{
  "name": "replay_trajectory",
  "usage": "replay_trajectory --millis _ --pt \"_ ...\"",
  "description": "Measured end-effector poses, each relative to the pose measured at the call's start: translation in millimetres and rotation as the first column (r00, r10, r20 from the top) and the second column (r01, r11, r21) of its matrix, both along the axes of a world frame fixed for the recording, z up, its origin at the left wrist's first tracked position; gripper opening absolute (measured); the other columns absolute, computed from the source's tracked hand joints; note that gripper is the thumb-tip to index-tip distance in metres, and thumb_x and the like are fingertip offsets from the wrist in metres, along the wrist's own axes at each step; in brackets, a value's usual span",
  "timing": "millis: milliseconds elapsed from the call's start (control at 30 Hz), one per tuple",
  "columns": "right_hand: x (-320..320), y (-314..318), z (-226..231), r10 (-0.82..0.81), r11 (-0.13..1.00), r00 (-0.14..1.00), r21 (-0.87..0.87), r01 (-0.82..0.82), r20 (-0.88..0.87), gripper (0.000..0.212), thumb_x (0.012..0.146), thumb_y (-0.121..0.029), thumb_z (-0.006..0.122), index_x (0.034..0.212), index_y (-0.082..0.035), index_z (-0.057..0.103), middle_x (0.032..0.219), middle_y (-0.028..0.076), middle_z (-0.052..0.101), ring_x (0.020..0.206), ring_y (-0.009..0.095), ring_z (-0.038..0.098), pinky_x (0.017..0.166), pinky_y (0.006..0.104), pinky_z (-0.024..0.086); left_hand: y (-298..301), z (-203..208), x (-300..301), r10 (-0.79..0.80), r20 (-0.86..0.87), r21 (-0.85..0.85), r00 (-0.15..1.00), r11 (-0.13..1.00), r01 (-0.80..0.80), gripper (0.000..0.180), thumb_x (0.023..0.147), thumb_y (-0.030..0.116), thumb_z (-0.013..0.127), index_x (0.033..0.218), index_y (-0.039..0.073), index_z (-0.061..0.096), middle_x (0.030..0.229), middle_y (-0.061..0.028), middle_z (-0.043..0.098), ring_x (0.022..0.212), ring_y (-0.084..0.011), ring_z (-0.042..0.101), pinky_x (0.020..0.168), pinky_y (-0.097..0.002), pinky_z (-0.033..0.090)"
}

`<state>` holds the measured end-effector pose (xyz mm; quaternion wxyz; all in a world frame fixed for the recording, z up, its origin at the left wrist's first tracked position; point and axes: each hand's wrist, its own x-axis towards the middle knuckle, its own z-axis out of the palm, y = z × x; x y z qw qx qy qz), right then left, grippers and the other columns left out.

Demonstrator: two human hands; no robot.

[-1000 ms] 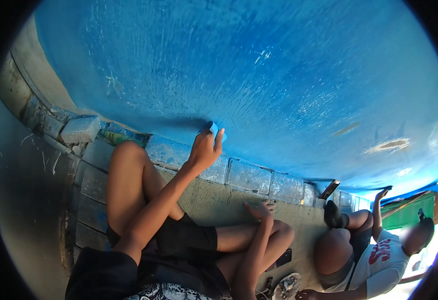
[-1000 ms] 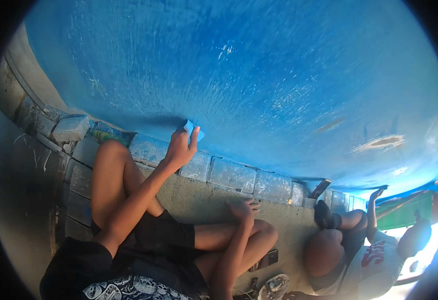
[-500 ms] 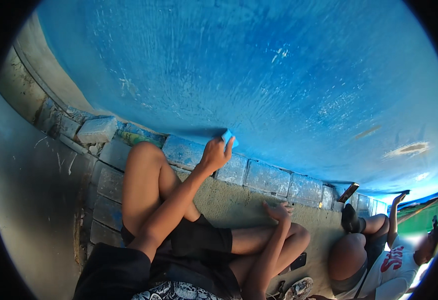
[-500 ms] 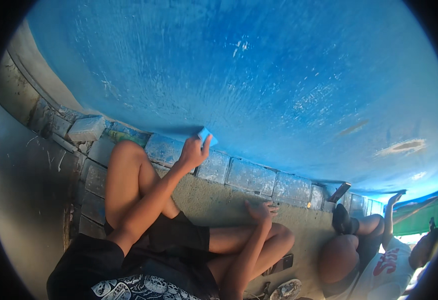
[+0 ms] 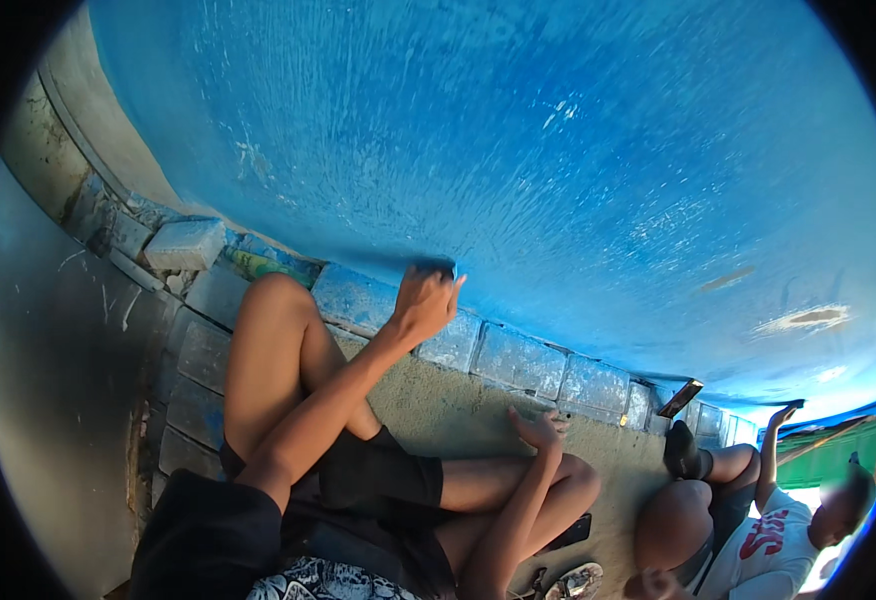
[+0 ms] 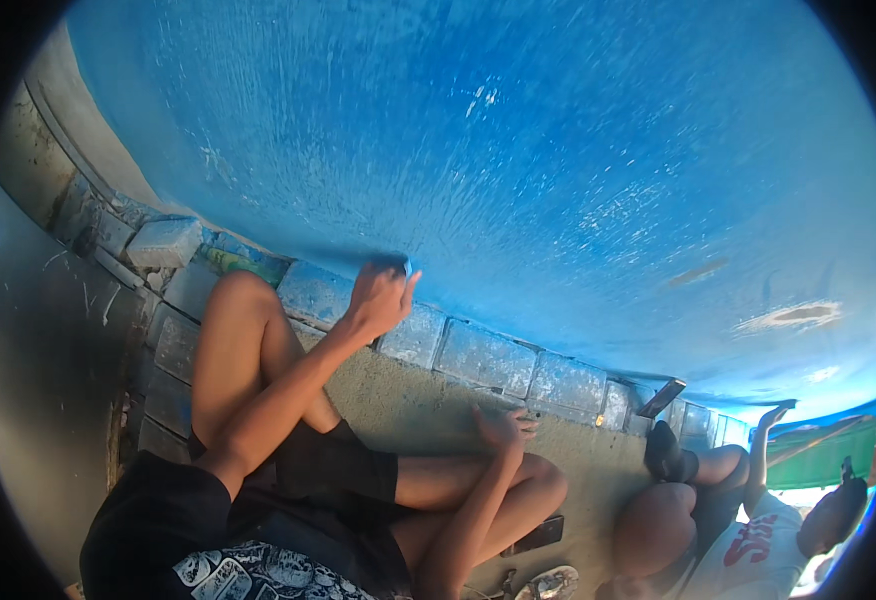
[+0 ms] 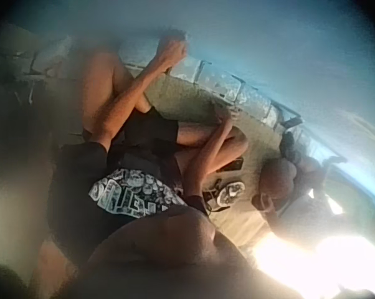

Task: The person sands a blue wall with sandpaper and touches the surface by hand.

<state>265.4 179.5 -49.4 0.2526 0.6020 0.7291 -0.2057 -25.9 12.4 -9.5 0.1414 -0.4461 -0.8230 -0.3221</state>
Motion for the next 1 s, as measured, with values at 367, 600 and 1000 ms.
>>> replay_trajectory --millis 367,600,1000 --pt "-16 3 4 0.0 1.0 1.0 -0.025 0.001 0.016 0.141 0.063 -0.086 0.06 0.149 0.009 0.001 0.148 0.045 -0.002 0.138 0.061 0.004 0.112 0.0587 0.024 0 -2 3 -0.011 -0.121 0.156 0.993 0.987 0.03 0.032 0.1 0.021 0.045 0.083 0.001 0.064 0.069 -0.0152 0.062 0.062 -0.0265 0.06 0.058 -0.0392 0.048" --pt "-3 -5 -12 0.039 0.998 0.997 -0.037 -0.042 -0.064 0.141 0.063 -0.086 0.059 0.15 0.008 0.0 0.149 0.045 -0.004 0.139 0.059 0.004 0.112 0.0591 0.022 -44 41 -25 0.178 0.119 0.324 0.977 0.923 -0.208 0.032 0.1 0.019 0.046 0.079 0.0 0.059 0.063 -0.0202 0.057 0.056 -0.0381 0.056 0.053 -0.0437 0.047" --pt "-6 -12 2 0.045 0.995 0.998 -0.091 -0.05 -0.053 0.139 0.064 -0.087 0.056 0.15 0.005 -0.004 0.151 0.041 -0.004 0.141 0.057 -0.002 0.113 0.0607 0.019 -18 -4 -6 -0.007 0.293 0.291 0.956 0.953 -0.082 0.035 0.103 0.025 0.041 0.089 -0.003 0.058 0.068 -0.02 0.061 0.054 -0.0382 0.058 0.054 -0.0453 0.051"
